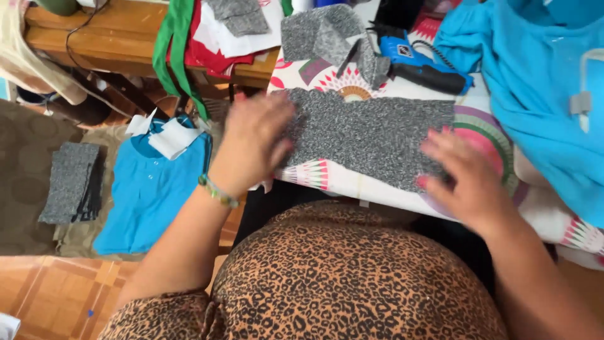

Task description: Organizing and trimming small grey fabric scraps using an electric rotary cutter on a workspace.

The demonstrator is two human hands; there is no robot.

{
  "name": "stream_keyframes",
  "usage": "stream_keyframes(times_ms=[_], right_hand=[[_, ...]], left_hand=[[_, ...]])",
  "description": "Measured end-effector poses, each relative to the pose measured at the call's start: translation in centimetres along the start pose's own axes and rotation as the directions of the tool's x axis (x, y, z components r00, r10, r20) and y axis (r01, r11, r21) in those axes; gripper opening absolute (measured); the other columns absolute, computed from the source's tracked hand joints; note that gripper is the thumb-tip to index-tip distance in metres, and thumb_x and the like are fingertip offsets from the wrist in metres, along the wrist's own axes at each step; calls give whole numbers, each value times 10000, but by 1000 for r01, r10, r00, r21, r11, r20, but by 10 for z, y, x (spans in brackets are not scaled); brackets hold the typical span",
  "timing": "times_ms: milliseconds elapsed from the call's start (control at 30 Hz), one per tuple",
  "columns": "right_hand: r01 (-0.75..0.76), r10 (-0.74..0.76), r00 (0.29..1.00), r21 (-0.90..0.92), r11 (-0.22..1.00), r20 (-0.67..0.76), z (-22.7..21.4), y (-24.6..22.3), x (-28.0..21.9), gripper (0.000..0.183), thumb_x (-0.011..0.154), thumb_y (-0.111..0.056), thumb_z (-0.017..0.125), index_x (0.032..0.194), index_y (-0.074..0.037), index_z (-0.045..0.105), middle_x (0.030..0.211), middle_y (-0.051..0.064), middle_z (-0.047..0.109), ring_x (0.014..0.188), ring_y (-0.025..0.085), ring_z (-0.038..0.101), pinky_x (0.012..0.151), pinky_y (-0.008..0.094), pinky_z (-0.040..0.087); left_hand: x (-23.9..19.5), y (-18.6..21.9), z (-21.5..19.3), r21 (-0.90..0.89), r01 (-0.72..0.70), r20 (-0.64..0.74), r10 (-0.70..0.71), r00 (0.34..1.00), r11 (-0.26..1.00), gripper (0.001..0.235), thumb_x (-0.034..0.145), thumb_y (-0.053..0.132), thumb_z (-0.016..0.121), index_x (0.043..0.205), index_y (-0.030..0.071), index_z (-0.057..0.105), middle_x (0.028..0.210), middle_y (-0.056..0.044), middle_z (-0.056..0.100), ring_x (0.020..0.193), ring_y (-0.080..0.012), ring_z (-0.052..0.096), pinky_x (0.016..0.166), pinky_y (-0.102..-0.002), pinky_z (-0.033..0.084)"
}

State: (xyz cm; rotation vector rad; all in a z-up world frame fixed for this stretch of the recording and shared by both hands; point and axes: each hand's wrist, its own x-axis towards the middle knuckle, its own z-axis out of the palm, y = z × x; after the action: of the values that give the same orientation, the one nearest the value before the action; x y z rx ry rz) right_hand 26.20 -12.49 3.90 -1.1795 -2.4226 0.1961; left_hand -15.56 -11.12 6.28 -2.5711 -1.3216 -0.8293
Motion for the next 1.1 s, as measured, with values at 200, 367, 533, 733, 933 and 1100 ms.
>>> stream_keyframes(times_ms=[200, 367, 533, 733, 933, 1100], right_hand=[[-11, 16, 989, 33, 999, -147, 7, -29, -33, 308, 907, -54, 741, 1214, -29, 729, 1340, 156, 699, 1280, 330, 656, 1171, 482, 493], [-15, 28, 991, 96, 995, -134, 4, -33, -36, 323, 909, 23, 645, 1230, 20, 678, 1300, 141, 697, 1275, 322, 649, 1227, 506, 462], [-16, 29, 995, 129, 992, -96, 1, -36, -35, 316, 831, -49, 732, 1146, -31, 722, 1261, 111, 719, 1240, 291, 664, 1225, 514, 449], [50, -58, 991, -68, 996, -118, 9, -27, -51, 392, 789, -150, 833, 1158, -71, 727, 1231, 75, 740, 1154, 278, 692, 1113, 492, 514], [86, -89, 990, -31, 996, -113, 5, -30, -51, 269, 843, -143, 770, 1109, -113, 743, 1236, 57, 736, 1147, 275, 691, 1114, 501, 506], [62, -59, 989, 17, 998, -138, 5, -32, -50, 273, 827, -101, 750, 1098, -131, 757, 1228, 38, 745, 1139, 253, 705, 1108, 487, 517]], left_hand=[[-66, 3, 18, -98, -19, 224, 41, 974, 995, 719, 929, 389, 754, 1538, 144, 460, 1650, -94, 393, 1521, -369, 376, 1210, -589, 297], [-80, 3, 20, -138, -20, 116, 36, 993, 990, 572, 964, 92, 704, 1499, 148, 509, 1608, -90, 457, 1501, -366, 425, 1229, -591, 324], [-82, 4, 16, -152, 0, 51, 8, 999, 988, 566, 907, 82, 721, 1444, 80, 540, 1531, -122, 541, 1437, -364, 501, 1228, -563, 330], [-81, 1, 15, -227, -14, 30, 21, 999, 974, 513, 915, 23, 654, 1417, 85, 567, 1508, -124, 565, 1432, -367, 514, 1227, -552, 346], [-80, 2, 16, -232, -13, 30, 20, 999, 973, 502, 928, -23, 548, 1420, 74, 572, 1504, -141, 564, 1423, -392, 518, 1195, -548, 395], [-81, 4, 17, -312, -20, -29, 11, 1000, 950, 506, 910, -38, 579, 1412, 26, 555, 1485, -183, 558, 1411, -433, 513, 1205, -569, 431]])
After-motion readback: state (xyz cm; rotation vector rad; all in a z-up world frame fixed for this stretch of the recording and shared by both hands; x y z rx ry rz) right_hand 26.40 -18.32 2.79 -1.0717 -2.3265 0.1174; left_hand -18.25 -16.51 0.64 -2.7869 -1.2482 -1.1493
